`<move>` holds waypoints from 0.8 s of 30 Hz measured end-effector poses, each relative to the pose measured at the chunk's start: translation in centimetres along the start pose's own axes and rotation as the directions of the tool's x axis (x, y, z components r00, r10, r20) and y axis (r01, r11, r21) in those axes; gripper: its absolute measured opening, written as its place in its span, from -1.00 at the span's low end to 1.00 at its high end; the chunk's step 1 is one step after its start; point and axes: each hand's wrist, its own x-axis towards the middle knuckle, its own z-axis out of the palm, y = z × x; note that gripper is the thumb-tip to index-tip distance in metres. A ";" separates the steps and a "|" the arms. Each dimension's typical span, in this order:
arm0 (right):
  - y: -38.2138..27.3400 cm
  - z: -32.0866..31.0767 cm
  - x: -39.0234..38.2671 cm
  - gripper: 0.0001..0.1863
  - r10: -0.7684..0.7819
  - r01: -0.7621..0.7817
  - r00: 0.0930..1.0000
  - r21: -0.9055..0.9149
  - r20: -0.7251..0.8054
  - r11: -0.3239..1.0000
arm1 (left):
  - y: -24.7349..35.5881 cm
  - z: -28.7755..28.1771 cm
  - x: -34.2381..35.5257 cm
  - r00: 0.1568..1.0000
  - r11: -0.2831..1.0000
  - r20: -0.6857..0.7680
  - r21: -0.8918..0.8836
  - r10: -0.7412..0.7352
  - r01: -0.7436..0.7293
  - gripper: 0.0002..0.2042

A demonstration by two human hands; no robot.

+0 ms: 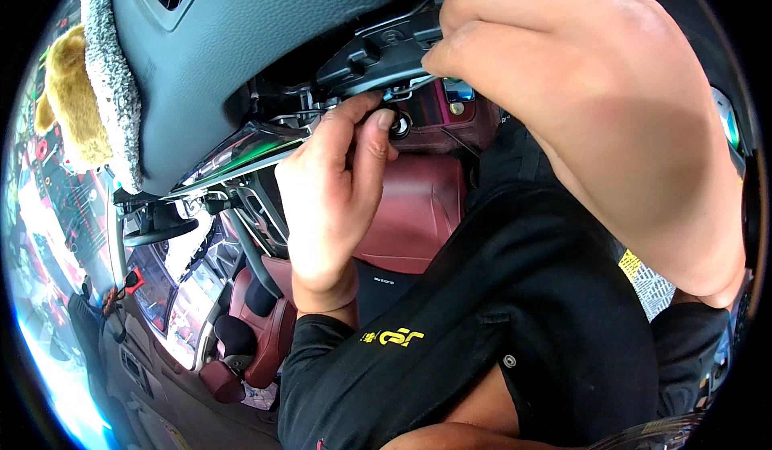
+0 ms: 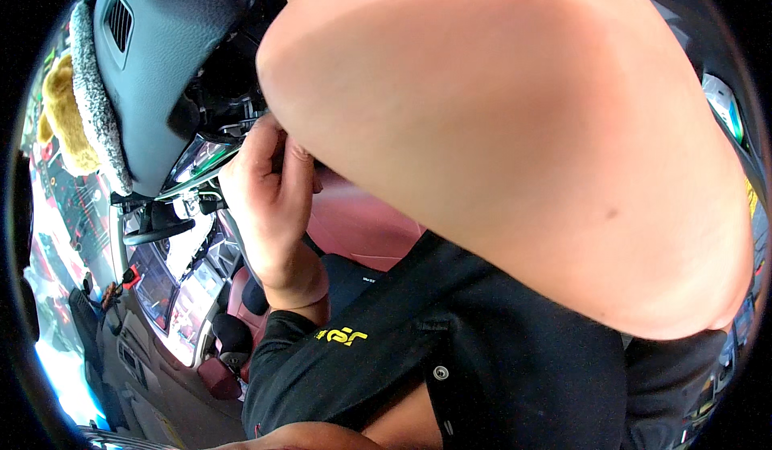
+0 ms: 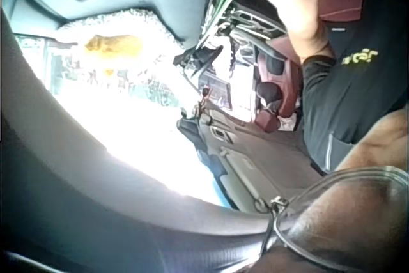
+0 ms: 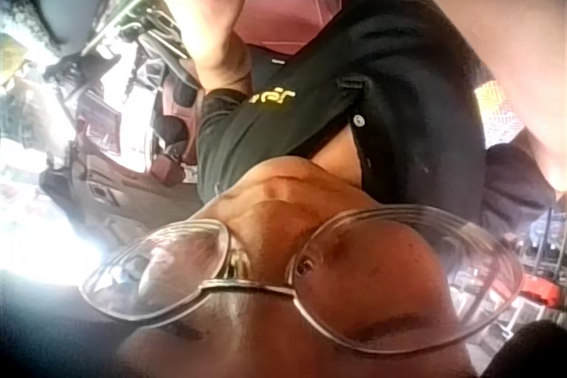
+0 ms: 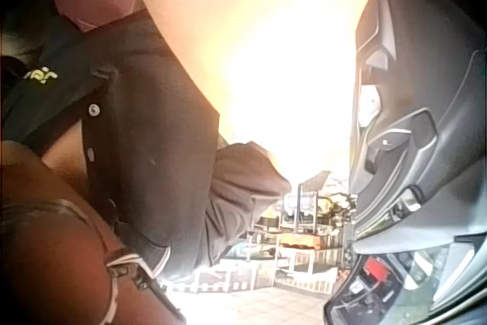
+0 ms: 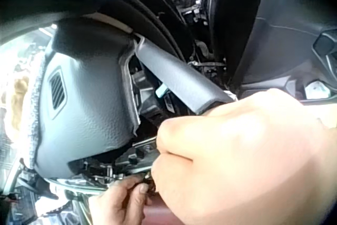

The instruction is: The person installs an interior trim piece onto a car dashboard using a screwdriver and by hand, pressing the component into place across the center console area.

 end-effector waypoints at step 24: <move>1.6 4.0 -9.8 -0.68 0.259 -0.352 0.933 0.485 0.250 0.801 | -6.1 3.0 -7.9 0.996 0.981 0.037 -0.181 0.081 -0.073 -0.84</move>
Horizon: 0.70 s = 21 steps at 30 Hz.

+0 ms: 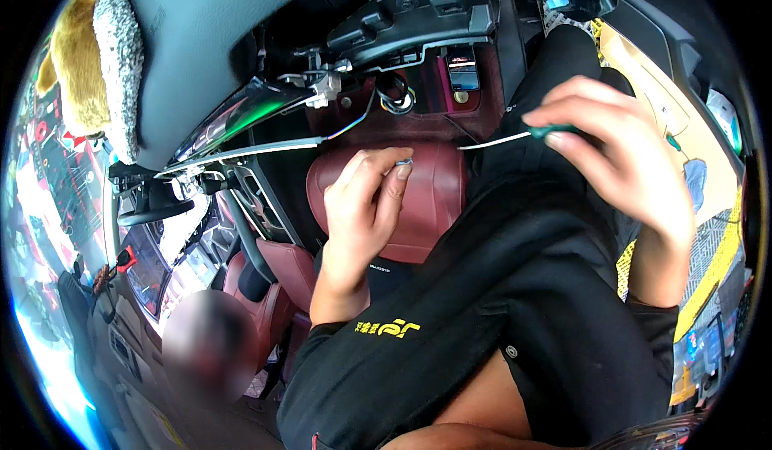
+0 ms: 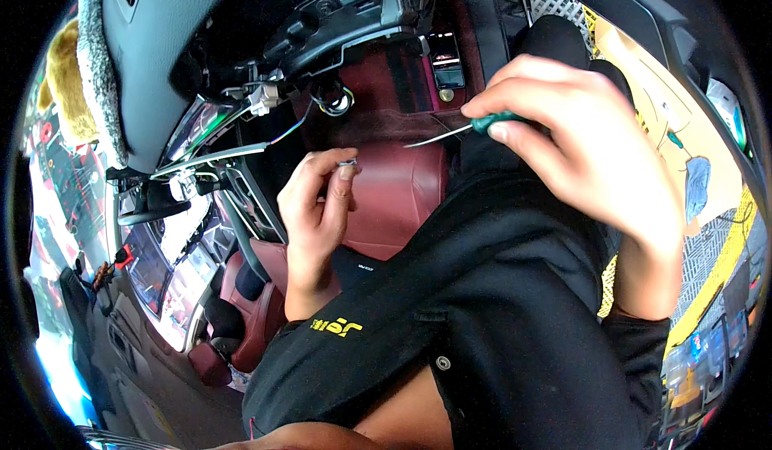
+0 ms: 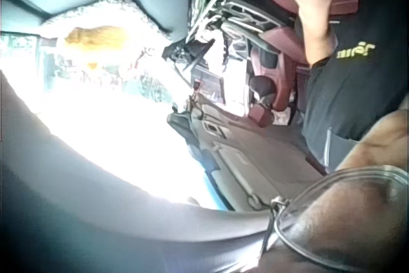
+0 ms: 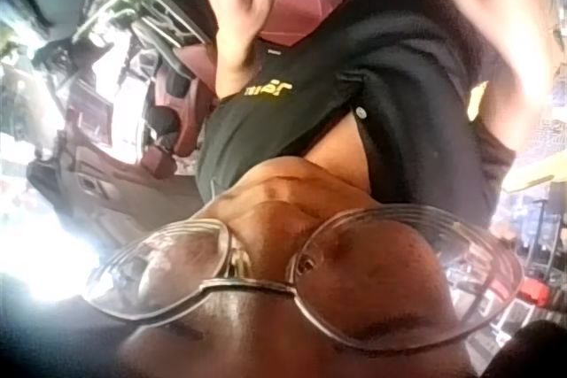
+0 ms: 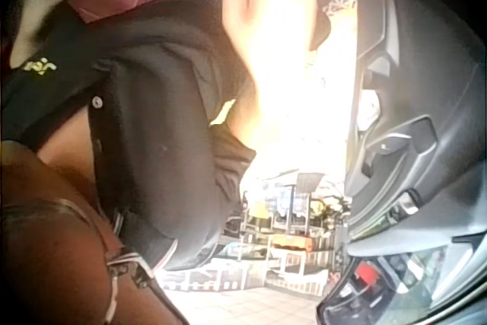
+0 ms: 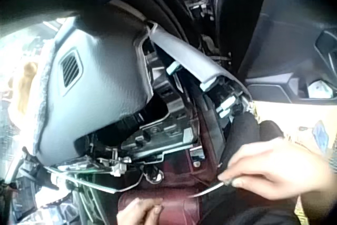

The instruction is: The person installs an interior trim piece onto a car dashboard using a screwdriver and by hand, pressing the component into place across the center console area.

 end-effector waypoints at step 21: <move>0.9 11.7 2.5 -0.74 -0.313 0.329 0.934 0.068 -0.174 0.942 | -3.5 3.1 -1.1 0.964 0.843 0.181 -0.471 -0.196 0.260 -0.83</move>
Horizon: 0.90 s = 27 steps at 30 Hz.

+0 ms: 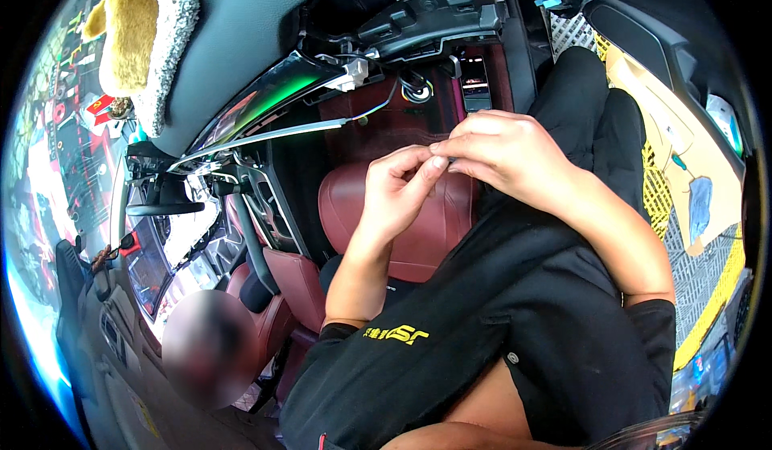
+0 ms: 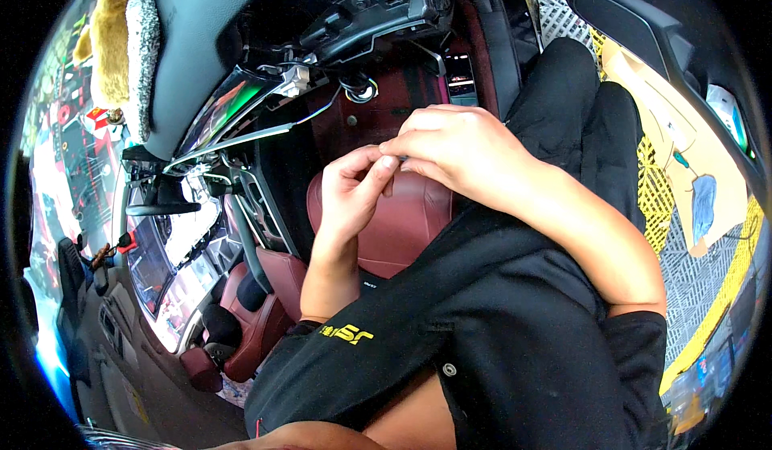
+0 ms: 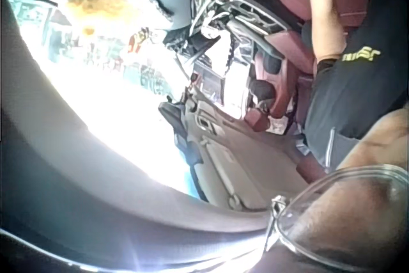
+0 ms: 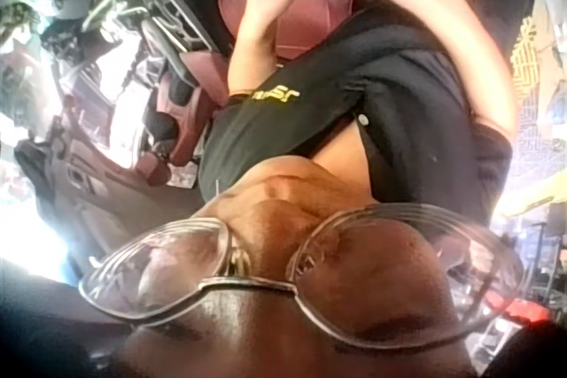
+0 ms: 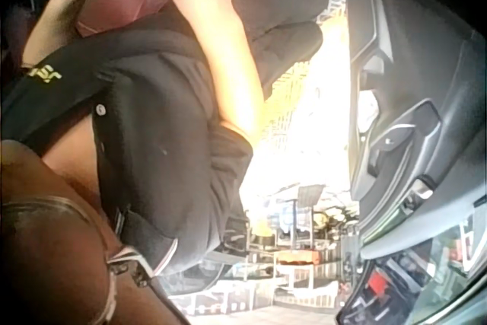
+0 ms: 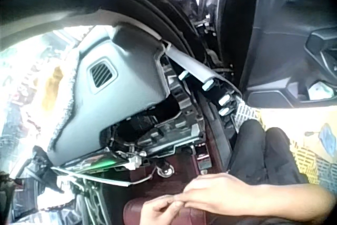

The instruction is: The person installs an interior trim piece onto a car dashboard using a screwdriver and by hand, pressing the component into place across the center console area.

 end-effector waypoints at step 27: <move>-3.6 -0.8 12.0 -0.73 0.291 -0.221 0.921 0.267 -0.258 0.938 | 11.0 -7.4 5.4 0.545 -0.069 0.279 0.925 0.791 -0.373 -0.66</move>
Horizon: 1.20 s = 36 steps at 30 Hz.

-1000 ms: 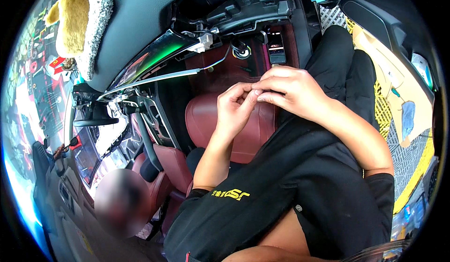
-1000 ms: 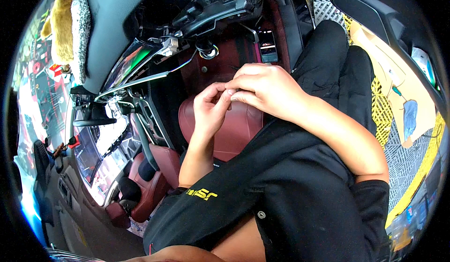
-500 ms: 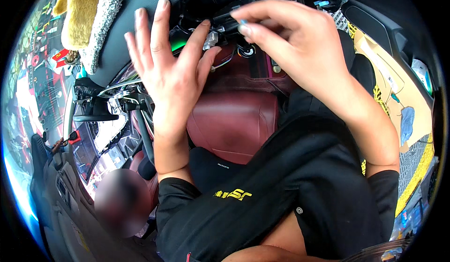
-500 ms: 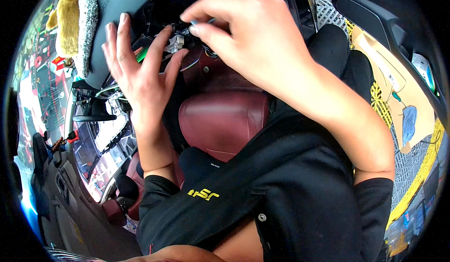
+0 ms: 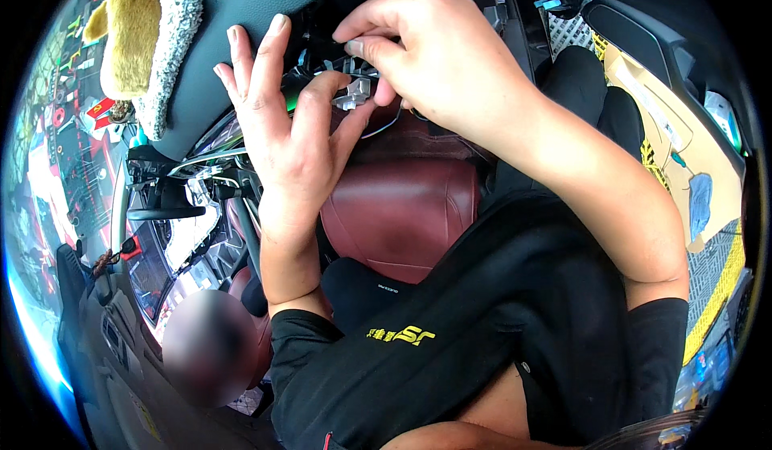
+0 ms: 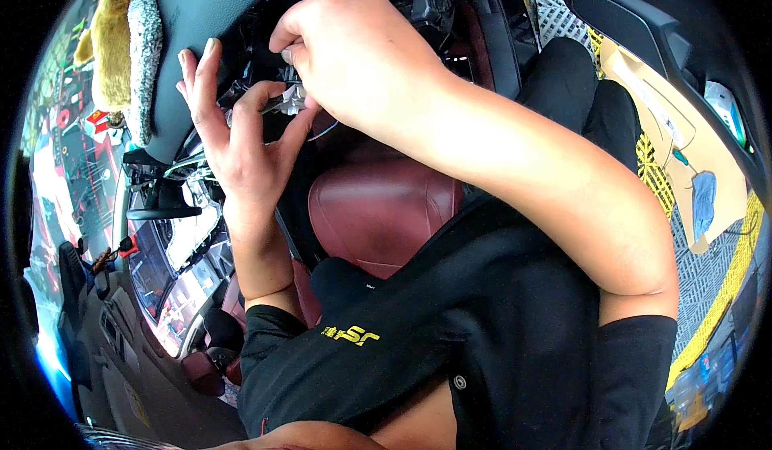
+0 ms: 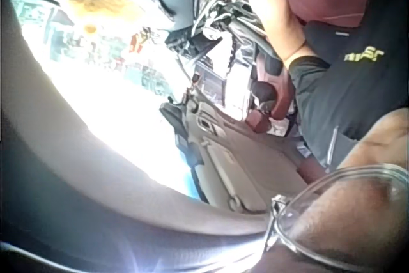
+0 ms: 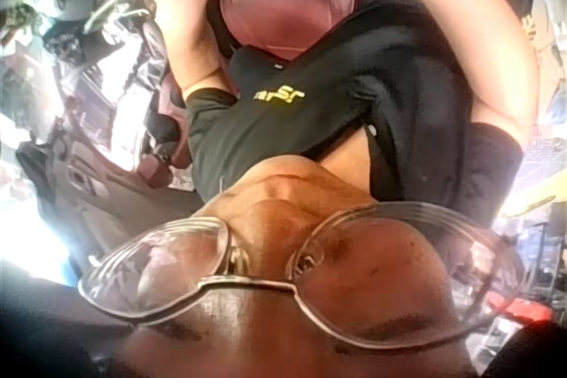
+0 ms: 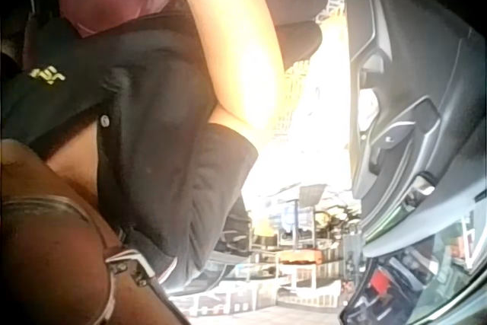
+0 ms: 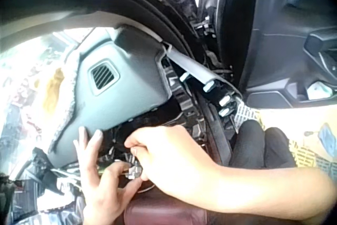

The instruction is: The person installs an interior trim piece onto a car dashboard using a screwdriver and by hand, pressing the component into place across the center console area.

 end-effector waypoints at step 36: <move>-0.8 -0.1 0.3 -0.63 0.340 -0.390 0.897 0.143 0.284 0.910 | -0.5 -0.1 -0.2 1.000 0.996 -0.013 -0.084 -0.009 0.007 -0.64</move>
